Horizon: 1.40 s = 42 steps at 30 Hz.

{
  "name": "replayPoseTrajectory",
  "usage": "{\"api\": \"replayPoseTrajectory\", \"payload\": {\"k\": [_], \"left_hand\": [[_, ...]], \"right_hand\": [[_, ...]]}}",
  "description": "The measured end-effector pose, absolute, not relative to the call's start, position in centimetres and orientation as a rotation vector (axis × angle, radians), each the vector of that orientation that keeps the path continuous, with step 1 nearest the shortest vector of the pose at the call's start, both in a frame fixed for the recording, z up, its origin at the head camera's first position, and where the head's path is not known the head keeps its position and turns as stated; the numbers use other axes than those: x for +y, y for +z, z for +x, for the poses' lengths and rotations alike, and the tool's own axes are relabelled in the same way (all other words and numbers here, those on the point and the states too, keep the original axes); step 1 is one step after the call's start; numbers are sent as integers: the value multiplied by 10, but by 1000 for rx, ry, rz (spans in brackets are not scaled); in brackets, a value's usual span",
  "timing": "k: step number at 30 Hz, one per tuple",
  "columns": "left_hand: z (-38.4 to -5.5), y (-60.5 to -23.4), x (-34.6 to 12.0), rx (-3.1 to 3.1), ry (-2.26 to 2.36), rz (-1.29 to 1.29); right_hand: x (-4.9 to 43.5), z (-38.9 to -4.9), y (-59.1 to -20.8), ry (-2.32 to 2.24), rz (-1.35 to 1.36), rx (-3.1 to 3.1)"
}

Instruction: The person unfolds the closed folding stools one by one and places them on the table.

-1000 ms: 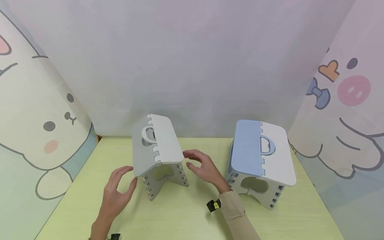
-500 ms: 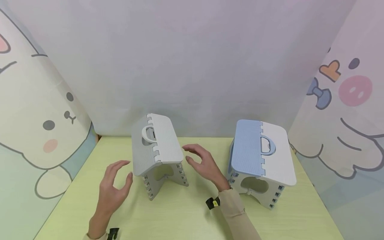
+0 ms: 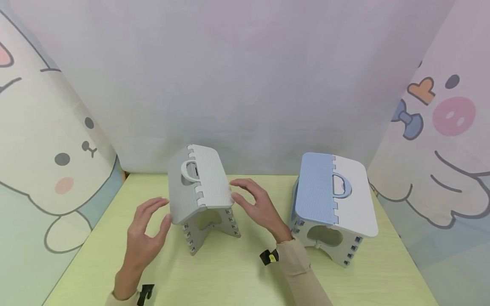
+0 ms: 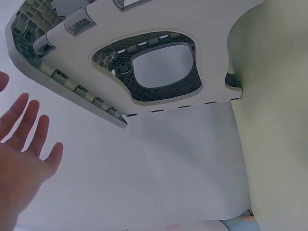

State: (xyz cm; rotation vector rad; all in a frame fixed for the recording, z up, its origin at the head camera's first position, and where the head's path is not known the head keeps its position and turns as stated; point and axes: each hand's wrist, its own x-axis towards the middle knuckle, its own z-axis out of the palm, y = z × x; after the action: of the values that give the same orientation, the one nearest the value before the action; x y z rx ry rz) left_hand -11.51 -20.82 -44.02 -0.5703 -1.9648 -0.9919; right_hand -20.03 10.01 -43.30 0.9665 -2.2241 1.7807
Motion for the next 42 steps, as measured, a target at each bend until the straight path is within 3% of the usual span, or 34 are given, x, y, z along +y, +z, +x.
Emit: {"api": "replayPoseTrajectory", "payload": {"k": [42], "left_hand": [[-118,-433,-181,-1956,-982,-747]], "right_hand": [[86,-194,-426,1532,1388,-2121]]}}
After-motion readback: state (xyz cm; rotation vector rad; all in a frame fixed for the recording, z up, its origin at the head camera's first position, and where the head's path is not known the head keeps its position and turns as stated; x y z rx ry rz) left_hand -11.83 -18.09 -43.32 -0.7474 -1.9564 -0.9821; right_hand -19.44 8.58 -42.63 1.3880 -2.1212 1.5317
